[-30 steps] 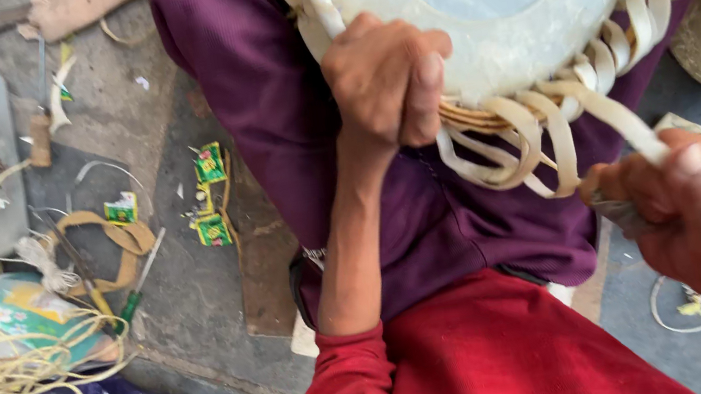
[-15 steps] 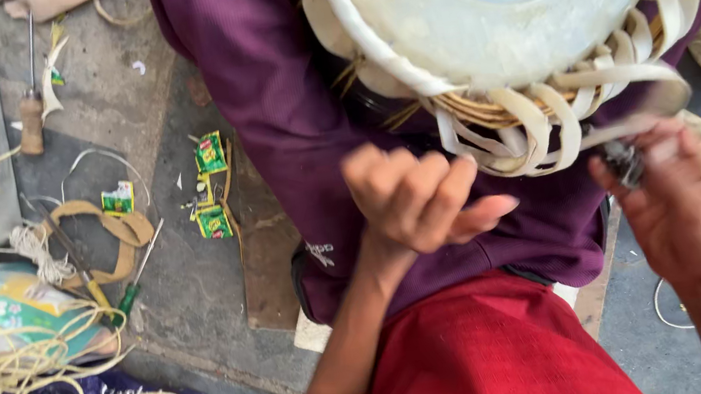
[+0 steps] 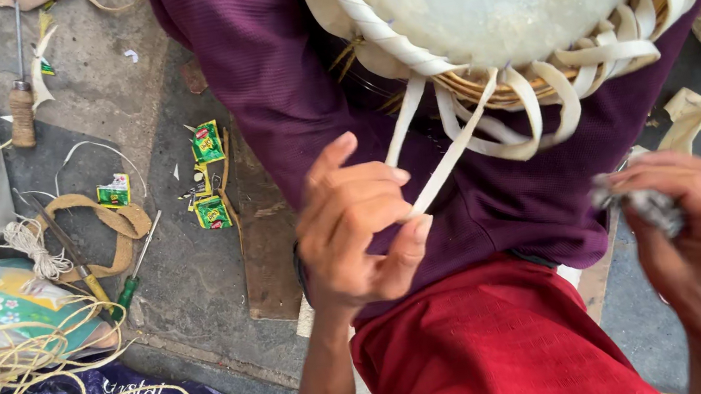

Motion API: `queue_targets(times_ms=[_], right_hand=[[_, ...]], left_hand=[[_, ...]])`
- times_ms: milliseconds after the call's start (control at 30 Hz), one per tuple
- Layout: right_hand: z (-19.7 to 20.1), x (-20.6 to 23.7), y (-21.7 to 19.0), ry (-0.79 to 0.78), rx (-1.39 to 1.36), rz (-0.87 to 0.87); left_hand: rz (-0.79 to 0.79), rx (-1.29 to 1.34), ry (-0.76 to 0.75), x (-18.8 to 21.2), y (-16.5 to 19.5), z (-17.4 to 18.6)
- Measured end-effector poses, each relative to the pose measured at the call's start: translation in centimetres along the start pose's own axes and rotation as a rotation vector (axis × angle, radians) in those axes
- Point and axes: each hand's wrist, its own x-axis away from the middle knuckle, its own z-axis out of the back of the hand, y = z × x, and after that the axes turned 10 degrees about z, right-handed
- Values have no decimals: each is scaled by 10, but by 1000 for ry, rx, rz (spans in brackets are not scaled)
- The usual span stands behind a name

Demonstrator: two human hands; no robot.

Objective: The person sits on the floor weaving and tightening leather strips around the rim of a drum shell, pulling, looping and adjusting the strips by hand to lace the drum head onto the body.

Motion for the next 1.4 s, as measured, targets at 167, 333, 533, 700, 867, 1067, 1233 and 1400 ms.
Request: queue_targets(times_ms=[167,333,533,700,867,1067,1233,1400], right_hand=[[-76,-47,-55,-12,-70,107],[-149,-81,-59,340,-187,348],[-176,-98,-64,365,-40,580],[-162,-117,-49,129,-123,688],[-114,-98,-47,-137,-180,274],[-95,-95,-54,-198,-733,45],[-68,-89,-59,-77,-1025,-282],[-68,-75,-53,-18,-860,-188]], left_hand=[[-167,-86,-188,-12,24,2],[-147,-215,-163,-14,39,1],[-136,-245,-194,-23,39,6],[-193,-126,-154,-37,32,9],[-27,263,307,-80,-20,-6],[-244,44,209,-106,-63,-52],[-251,117,250,-110,-57,-60],[-257,141,231,-112,-60,-65]])
